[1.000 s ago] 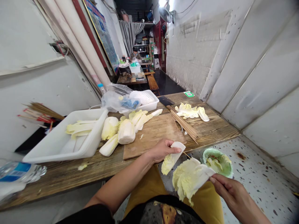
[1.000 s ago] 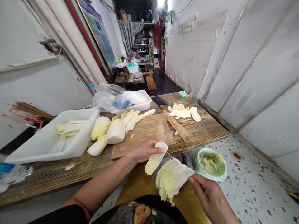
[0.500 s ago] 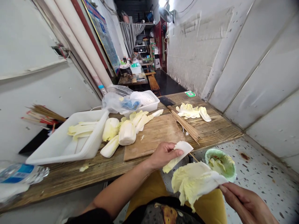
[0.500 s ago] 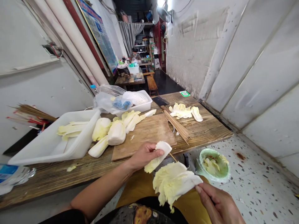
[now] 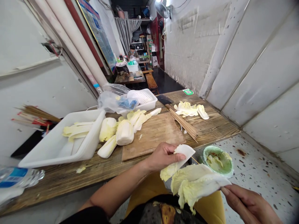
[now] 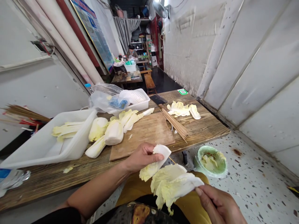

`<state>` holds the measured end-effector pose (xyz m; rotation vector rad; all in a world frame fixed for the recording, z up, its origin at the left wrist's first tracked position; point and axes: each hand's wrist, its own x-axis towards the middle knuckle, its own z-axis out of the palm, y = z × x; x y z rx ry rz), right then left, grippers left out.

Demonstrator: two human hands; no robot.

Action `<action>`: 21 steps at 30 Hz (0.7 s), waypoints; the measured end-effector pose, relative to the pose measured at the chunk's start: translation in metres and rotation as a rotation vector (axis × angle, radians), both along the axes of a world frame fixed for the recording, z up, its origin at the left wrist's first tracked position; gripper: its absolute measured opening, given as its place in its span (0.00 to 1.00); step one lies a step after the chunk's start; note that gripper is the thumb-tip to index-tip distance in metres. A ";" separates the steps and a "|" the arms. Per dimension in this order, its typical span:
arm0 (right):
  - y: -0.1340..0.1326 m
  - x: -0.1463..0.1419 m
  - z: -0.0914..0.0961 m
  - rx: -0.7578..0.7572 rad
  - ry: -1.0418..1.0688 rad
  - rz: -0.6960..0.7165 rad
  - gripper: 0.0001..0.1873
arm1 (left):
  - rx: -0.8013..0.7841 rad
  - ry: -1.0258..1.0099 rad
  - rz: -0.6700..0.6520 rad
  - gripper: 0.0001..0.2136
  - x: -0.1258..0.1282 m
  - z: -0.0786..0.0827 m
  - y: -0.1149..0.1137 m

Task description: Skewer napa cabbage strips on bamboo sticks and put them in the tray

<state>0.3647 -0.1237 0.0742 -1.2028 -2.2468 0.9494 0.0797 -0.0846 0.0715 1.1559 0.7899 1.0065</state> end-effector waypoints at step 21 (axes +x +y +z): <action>-0.009 -0.024 0.026 0.060 0.069 -0.106 0.19 | 0.296 0.174 -0.141 0.19 -0.010 0.035 -0.004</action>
